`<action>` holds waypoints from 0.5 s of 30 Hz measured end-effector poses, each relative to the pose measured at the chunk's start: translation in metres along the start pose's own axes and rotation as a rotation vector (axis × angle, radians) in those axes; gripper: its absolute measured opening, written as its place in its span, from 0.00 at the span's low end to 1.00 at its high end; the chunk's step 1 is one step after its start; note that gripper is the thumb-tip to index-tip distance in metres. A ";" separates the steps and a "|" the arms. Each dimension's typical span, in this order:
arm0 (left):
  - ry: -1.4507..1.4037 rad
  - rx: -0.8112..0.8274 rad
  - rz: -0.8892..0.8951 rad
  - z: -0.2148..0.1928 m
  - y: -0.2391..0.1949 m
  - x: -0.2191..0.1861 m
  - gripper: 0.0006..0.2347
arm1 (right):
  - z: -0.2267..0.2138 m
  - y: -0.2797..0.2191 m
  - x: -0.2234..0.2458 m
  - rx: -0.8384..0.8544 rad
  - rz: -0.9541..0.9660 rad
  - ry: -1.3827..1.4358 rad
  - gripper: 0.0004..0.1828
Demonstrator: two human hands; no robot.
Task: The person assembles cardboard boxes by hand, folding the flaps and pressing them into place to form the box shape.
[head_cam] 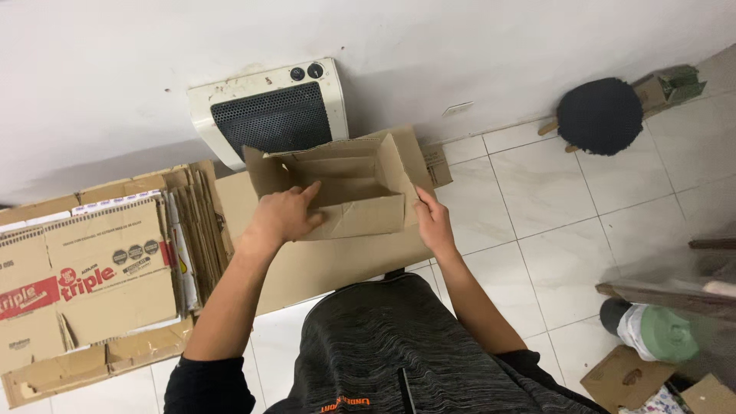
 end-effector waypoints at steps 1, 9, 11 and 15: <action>-0.020 -0.002 -0.021 -0.005 0.003 0.002 0.35 | 0.000 -0.003 0.009 0.010 -0.001 0.022 0.27; -0.053 -0.051 -0.200 -0.042 0.008 -0.002 0.47 | 0.001 0.010 -0.010 0.125 -0.008 0.039 0.30; 0.179 -0.058 -0.214 -0.033 0.021 0.001 0.44 | 0.007 0.005 0.008 0.187 -0.097 0.009 0.35; 0.224 -0.128 -0.204 -0.002 0.037 0.007 0.44 | 0.032 0.005 0.024 0.294 -0.182 -0.091 0.45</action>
Point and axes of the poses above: each hand's wrist, its own y-axis towards the middle knuckle, its own z-axis out of the palm, x = y × z, the point moved 10 cm from there along y, towards the middle knuckle, and after that the axes turned 7 degrees about z, right-handed, at the moved point
